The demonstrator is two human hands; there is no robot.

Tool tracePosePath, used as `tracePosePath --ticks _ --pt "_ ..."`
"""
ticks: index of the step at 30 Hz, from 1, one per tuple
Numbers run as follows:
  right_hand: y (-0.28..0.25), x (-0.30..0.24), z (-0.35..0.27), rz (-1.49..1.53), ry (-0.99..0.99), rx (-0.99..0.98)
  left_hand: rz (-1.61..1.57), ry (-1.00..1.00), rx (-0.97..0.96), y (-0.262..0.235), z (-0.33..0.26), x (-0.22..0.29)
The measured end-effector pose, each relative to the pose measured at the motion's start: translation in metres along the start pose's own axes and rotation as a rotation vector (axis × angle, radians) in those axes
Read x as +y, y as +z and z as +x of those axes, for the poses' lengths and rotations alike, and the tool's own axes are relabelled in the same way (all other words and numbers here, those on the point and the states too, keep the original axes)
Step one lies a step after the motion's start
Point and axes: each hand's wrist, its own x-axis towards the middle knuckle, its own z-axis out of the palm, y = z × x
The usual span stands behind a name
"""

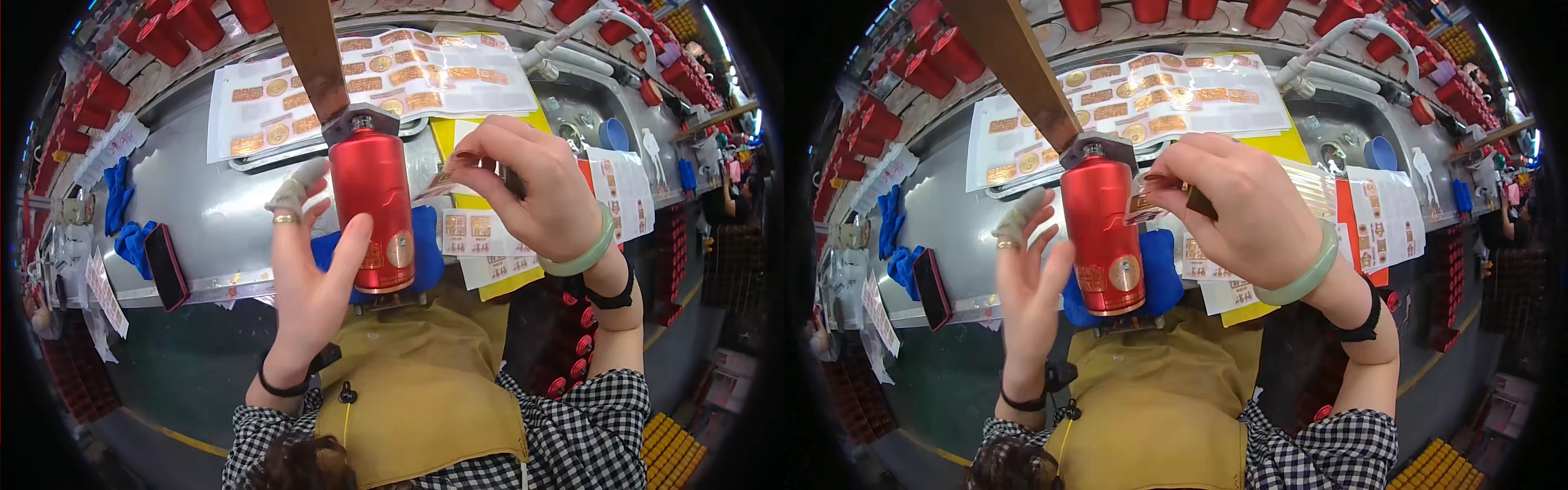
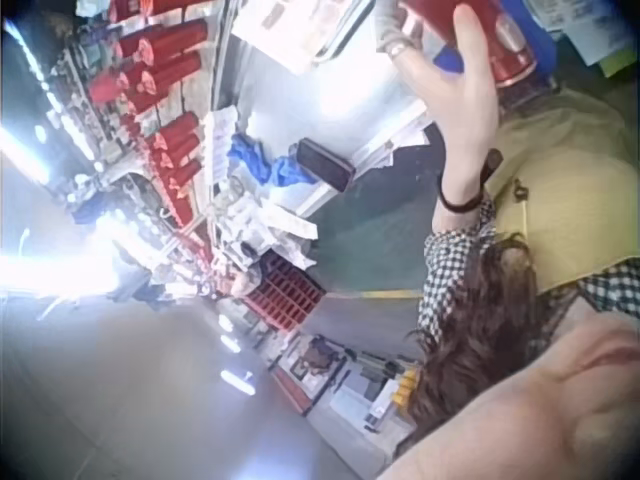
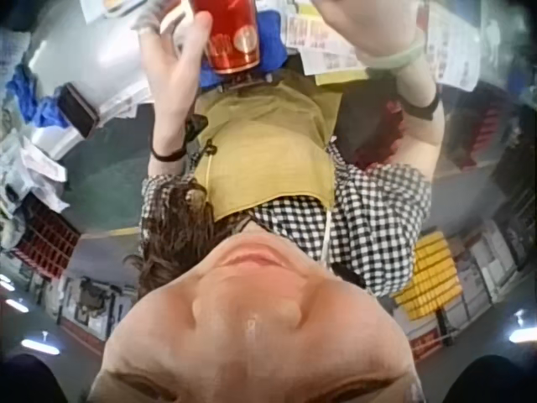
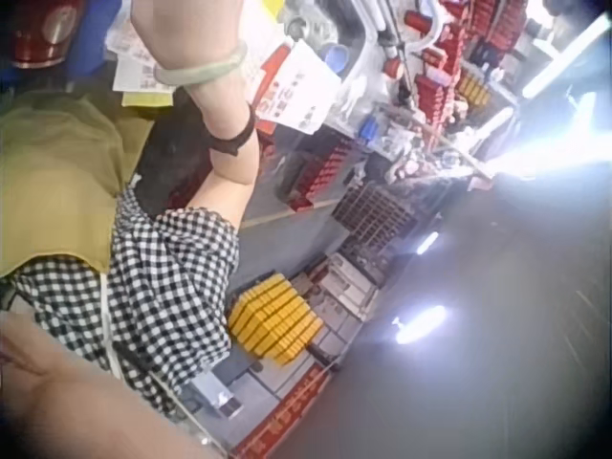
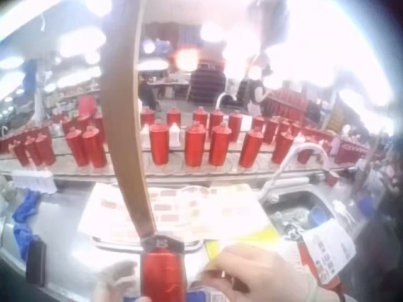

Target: Applying and smoothing product labels on red cylindrical canisters on an assembly line.

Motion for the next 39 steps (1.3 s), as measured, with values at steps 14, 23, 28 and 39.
tracePosePath --ticks 14,23,28,39 --pt "0.052 0.011 0.03 0.052 0.057 -0.187 -0.764 -0.352 -0.087 0.006 0.02 -0.051" --pt "0.075 0.016 0.039 0.264 0.22 -0.006 -0.548 -0.358 -0.156 0.011 0.017 -0.04" --pt "0.086 0.022 0.031 0.33 0.275 0.085 -0.598 -0.383 -0.177 0.012 0.017 -0.039" --pt "0.093 0.018 0.032 0.391 0.324 0.124 -0.61 -0.401 -0.199 0.01 0.016 -0.037"
